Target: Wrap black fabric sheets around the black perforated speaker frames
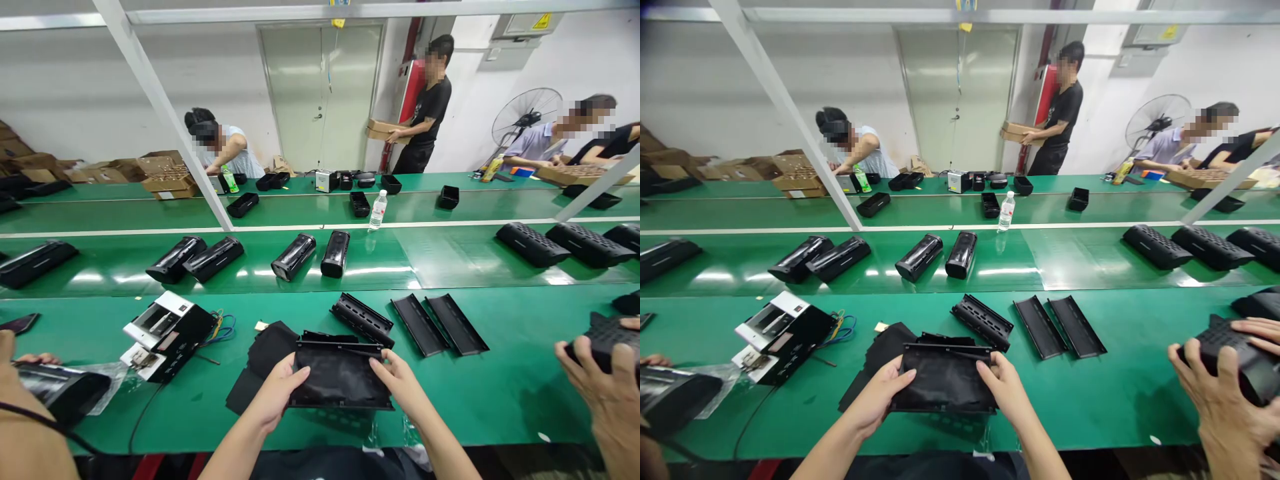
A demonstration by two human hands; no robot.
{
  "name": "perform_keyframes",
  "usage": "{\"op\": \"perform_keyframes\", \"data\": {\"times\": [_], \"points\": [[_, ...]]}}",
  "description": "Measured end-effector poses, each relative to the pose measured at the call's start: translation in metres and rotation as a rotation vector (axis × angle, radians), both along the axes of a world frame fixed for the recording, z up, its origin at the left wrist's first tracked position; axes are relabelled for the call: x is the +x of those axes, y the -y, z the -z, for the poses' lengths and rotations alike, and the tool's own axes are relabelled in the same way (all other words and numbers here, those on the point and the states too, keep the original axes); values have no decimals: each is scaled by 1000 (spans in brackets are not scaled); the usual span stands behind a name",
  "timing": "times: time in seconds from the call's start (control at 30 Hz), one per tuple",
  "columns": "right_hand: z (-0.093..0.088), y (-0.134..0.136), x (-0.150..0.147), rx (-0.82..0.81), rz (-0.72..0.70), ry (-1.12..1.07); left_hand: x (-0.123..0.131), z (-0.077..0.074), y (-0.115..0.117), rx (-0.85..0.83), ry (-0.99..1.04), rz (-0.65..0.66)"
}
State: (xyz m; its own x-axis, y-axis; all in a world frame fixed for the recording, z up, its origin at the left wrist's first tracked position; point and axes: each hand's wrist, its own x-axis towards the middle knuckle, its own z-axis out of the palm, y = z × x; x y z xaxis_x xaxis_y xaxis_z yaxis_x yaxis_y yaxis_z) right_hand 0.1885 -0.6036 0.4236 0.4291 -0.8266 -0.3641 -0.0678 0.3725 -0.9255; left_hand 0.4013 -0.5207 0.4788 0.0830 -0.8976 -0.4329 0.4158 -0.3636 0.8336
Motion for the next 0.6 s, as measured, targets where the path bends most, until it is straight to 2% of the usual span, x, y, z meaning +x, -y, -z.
{"op": "perform_keyframes", "data": {"times": [0.1,0.33,0.5,0.6], "points": [[-1,7,-2,13,23,-2,3,-4,3,3,-14,18],[-20,9,-4,82,-135,186,8,-4,6,104,0,-37],[-23,10,-3,110,-67,116,7,-9,10,76,-7,-45],[-30,13,-4,53,-27,92,6,-16,11,33,-8,-26]]}}
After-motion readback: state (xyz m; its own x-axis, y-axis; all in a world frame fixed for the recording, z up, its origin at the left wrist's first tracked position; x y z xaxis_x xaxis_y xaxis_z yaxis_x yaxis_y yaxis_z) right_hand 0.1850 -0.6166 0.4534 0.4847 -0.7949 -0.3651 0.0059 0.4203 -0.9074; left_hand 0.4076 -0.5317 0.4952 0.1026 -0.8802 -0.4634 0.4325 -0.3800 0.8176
